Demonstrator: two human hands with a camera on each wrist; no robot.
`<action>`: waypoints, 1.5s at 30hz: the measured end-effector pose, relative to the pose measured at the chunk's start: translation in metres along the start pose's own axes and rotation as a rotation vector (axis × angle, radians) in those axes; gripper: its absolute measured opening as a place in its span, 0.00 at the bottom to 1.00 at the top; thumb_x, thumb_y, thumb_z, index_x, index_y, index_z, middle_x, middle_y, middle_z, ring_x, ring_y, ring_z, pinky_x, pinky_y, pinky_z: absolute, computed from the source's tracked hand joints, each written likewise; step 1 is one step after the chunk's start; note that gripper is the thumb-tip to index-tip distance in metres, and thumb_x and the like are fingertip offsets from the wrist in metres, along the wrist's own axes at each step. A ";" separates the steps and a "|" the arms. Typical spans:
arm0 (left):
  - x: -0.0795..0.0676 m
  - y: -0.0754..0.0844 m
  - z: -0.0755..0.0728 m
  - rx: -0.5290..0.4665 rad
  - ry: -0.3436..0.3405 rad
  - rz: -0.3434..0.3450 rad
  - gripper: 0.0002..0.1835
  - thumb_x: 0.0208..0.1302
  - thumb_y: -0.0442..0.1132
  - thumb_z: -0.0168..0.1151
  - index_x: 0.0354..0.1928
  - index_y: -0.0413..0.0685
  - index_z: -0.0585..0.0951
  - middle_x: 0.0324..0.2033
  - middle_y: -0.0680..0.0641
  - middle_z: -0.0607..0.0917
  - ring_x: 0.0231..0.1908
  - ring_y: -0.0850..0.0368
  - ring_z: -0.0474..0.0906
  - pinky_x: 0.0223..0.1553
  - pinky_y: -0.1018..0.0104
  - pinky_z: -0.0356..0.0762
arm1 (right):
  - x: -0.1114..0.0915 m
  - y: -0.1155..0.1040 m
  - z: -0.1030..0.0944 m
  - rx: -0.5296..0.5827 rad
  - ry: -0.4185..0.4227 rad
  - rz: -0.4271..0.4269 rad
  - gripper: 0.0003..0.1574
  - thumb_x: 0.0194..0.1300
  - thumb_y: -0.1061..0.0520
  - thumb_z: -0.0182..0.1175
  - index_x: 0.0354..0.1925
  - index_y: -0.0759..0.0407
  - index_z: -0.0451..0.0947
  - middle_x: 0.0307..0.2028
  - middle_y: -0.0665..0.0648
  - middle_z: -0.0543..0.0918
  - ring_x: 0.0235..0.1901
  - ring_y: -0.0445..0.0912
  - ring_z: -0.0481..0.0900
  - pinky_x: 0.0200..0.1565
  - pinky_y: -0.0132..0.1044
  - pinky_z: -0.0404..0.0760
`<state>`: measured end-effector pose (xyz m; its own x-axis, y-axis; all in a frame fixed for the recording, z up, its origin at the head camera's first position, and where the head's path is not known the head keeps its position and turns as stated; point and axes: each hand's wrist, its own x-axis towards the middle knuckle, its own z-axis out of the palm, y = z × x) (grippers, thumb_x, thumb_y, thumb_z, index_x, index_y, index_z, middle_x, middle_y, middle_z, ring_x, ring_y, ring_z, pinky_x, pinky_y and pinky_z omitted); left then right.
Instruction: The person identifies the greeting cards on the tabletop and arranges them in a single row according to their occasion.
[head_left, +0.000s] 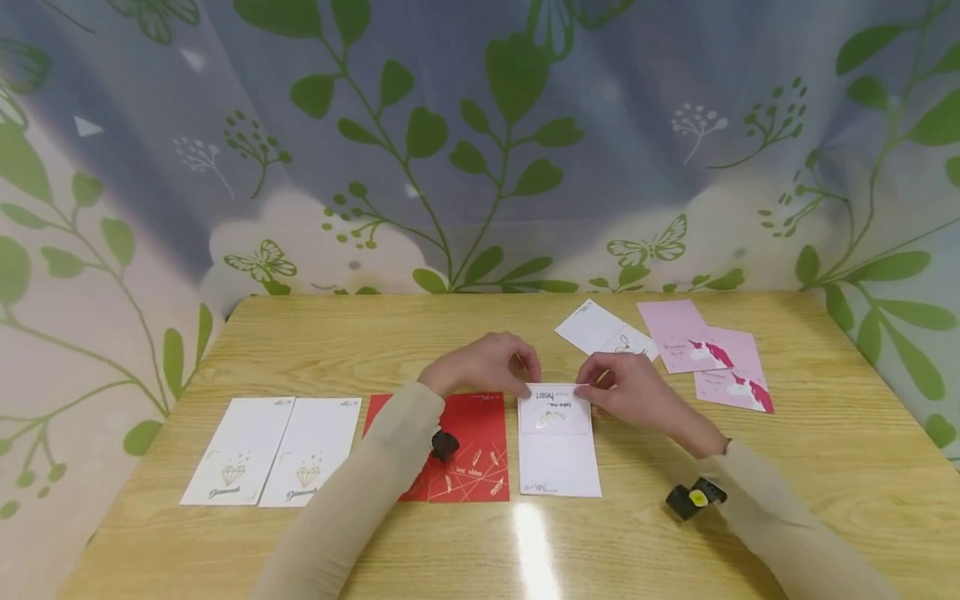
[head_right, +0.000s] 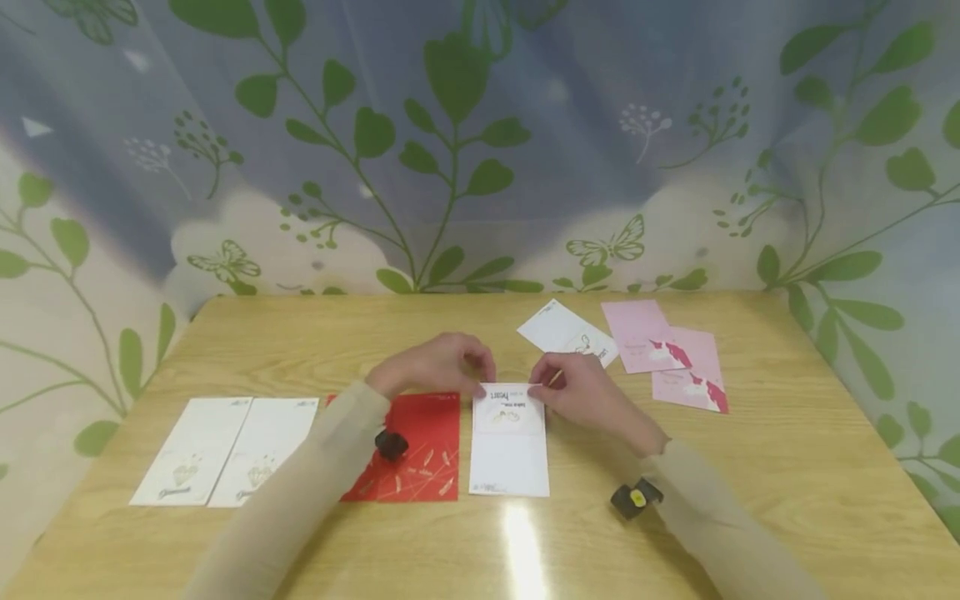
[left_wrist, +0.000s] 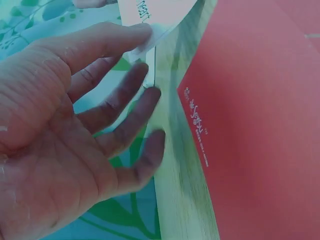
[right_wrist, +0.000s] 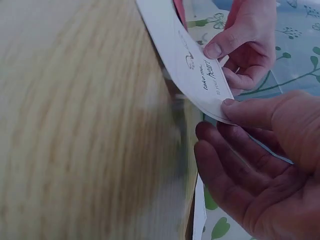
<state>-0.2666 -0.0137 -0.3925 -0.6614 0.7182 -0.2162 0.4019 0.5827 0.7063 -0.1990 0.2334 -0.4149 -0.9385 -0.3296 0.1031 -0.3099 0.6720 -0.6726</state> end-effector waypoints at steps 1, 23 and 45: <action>0.000 0.000 0.001 0.019 0.003 -0.009 0.06 0.62 0.35 0.72 0.40 0.53 0.86 0.46 0.52 0.84 0.51 0.54 0.76 0.60 0.58 0.76 | 0.000 0.000 0.001 -0.029 0.000 -0.012 0.04 0.63 0.62 0.69 0.34 0.55 0.83 0.32 0.54 0.87 0.30 0.42 0.84 0.32 0.32 0.81; 0.000 -0.001 0.010 0.242 0.032 -0.096 0.04 0.60 0.41 0.71 0.35 0.60 0.85 0.68 0.50 0.74 0.71 0.44 0.64 0.68 0.25 0.56 | 0.008 0.004 0.011 -0.161 -0.028 -0.060 0.04 0.63 0.62 0.70 0.35 0.56 0.83 0.34 0.52 0.87 0.36 0.42 0.82 0.42 0.39 0.80; -0.001 0.000 0.011 0.253 0.016 -0.109 0.04 0.62 0.41 0.70 0.38 0.59 0.86 0.69 0.52 0.71 0.72 0.44 0.62 0.68 0.27 0.55 | 0.013 0.002 0.014 -0.218 -0.074 -0.026 0.04 0.63 0.61 0.70 0.35 0.54 0.83 0.32 0.50 0.85 0.35 0.42 0.79 0.41 0.38 0.76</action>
<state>-0.2588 -0.0107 -0.4000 -0.7187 0.6408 -0.2698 0.4715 0.7344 0.4882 -0.2103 0.2214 -0.4252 -0.9186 -0.3908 0.0590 -0.3668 0.7873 -0.4955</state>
